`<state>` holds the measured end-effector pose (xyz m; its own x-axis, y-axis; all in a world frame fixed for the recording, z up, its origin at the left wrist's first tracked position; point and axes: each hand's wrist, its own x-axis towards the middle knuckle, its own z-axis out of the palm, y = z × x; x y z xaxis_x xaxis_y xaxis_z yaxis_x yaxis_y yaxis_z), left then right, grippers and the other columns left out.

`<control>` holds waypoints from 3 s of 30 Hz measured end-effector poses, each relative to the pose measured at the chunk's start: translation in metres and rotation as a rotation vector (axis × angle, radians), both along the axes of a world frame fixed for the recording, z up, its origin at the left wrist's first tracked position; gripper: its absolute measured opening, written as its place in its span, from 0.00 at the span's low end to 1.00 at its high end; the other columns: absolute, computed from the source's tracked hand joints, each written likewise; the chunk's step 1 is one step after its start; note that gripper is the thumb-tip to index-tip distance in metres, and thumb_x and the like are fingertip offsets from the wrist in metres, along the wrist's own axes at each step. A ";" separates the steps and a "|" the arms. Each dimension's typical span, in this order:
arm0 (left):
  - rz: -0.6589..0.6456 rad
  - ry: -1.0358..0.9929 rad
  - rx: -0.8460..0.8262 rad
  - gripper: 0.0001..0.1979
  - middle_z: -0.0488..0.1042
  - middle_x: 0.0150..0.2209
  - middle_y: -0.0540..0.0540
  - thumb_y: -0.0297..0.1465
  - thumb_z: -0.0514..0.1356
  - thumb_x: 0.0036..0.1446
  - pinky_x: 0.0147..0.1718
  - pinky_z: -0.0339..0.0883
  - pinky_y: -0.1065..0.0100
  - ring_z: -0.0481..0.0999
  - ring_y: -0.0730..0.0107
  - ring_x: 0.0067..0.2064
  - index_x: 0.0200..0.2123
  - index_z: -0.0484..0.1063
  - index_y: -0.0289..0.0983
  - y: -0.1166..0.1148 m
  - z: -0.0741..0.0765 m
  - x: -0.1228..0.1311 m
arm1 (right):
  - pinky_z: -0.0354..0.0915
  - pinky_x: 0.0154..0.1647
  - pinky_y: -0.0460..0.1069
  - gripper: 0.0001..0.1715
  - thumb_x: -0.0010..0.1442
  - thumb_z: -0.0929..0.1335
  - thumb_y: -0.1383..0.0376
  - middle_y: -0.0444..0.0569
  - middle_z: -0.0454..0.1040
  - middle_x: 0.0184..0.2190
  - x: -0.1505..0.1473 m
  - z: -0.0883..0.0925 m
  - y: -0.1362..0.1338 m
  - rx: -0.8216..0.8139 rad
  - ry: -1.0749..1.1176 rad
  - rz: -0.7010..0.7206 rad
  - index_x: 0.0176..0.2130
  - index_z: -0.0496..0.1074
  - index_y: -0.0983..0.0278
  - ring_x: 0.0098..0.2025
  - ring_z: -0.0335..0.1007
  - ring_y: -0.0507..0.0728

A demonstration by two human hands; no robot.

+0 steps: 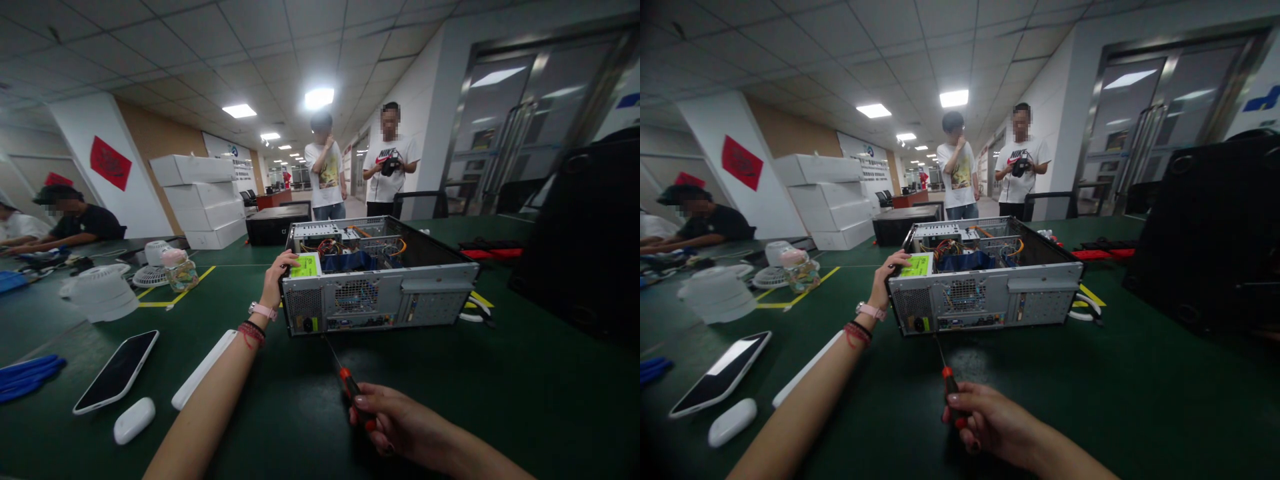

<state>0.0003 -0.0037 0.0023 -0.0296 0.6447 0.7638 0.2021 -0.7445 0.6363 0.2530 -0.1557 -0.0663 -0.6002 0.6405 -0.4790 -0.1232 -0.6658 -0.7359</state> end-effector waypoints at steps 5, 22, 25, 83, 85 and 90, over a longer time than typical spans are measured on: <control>-0.016 -0.018 0.014 0.17 0.74 0.44 0.42 0.31 0.46 0.53 0.59 0.51 0.56 0.64 0.57 0.57 0.29 0.73 0.35 0.001 -0.001 0.000 | 0.53 0.18 0.40 0.22 0.47 0.72 0.63 0.42 0.72 0.26 -0.001 0.001 0.000 0.005 -0.028 0.000 0.39 0.61 0.65 0.16 0.62 0.43; -0.025 -0.022 0.010 0.16 0.74 0.44 0.42 0.31 0.46 0.53 0.59 0.51 0.56 0.64 0.57 0.57 0.28 0.73 0.35 0.003 -0.001 -0.001 | 0.57 0.19 0.41 0.25 0.48 0.72 0.60 0.45 0.74 0.31 -0.001 0.001 -0.001 0.035 -0.048 0.066 0.43 0.62 0.64 0.21 0.71 0.47; -0.015 -0.007 0.013 0.17 0.74 0.44 0.42 0.32 0.45 0.54 0.59 0.51 0.57 0.64 0.57 0.57 0.29 0.73 0.35 0.003 -0.002 -0.001 | 0.59 0.20 0.41 0.22 0.48 0.71 0.61 0.47 0.74 0.36 -0.002 0.002 -0.001 0.054 -0.005 0.093 0.41 0.62 0.65 0.22 0.72 0.48; -0.009 -0.006 -0.003 0.17 0.73 0.45 0.41 0.32 0.45 0.53 0.59 0.51 0.56 0.63 0.57 0.58 0.29 0.73 0.35 0.002 -0.001 -0.001 | 0.57 0.21 0.41 0.35 0.45 0.74 0.60 0.42 0.72 0.31 -0.002 0.005 -0.003 0.022 -0.014 0.039 0.49 0.59 0.62 0.23 0.69 0.46; -0.009 -0.004 -0.002 0.17 0.73 0.45 0.41 0.32 0.45 0.54 0.59 0.51 0.56 0.64 0.57 0.57 0.29 0.73 0.35 0.003 -0.002 -0.001 | 0.56 0.21 0.41 0.35 0.44 0.75 0.60 0.41 0.71 0.28 -0.002 0.005 -0.003 0.022 -0.018 0.032 0.48 0.59 0.62 0.23 0.67 0.46; -0.001 0.007 0.006 0.18 0.74 0.44 0.42 0.33 0.45 0.54 0.59 0.51 0.56 0.64 0.57 0.57 0.29 0.73 0.35 0.003 -0.003 -0.002 | 0.58 0.24 0.42 0.32 0.45 0.74 0.59 0.38 0.68 0.22 -0.002 0.001 -0.002 0.051 -0.035 0.024 0.45 0.59 0.64 0.22 0.67 0.46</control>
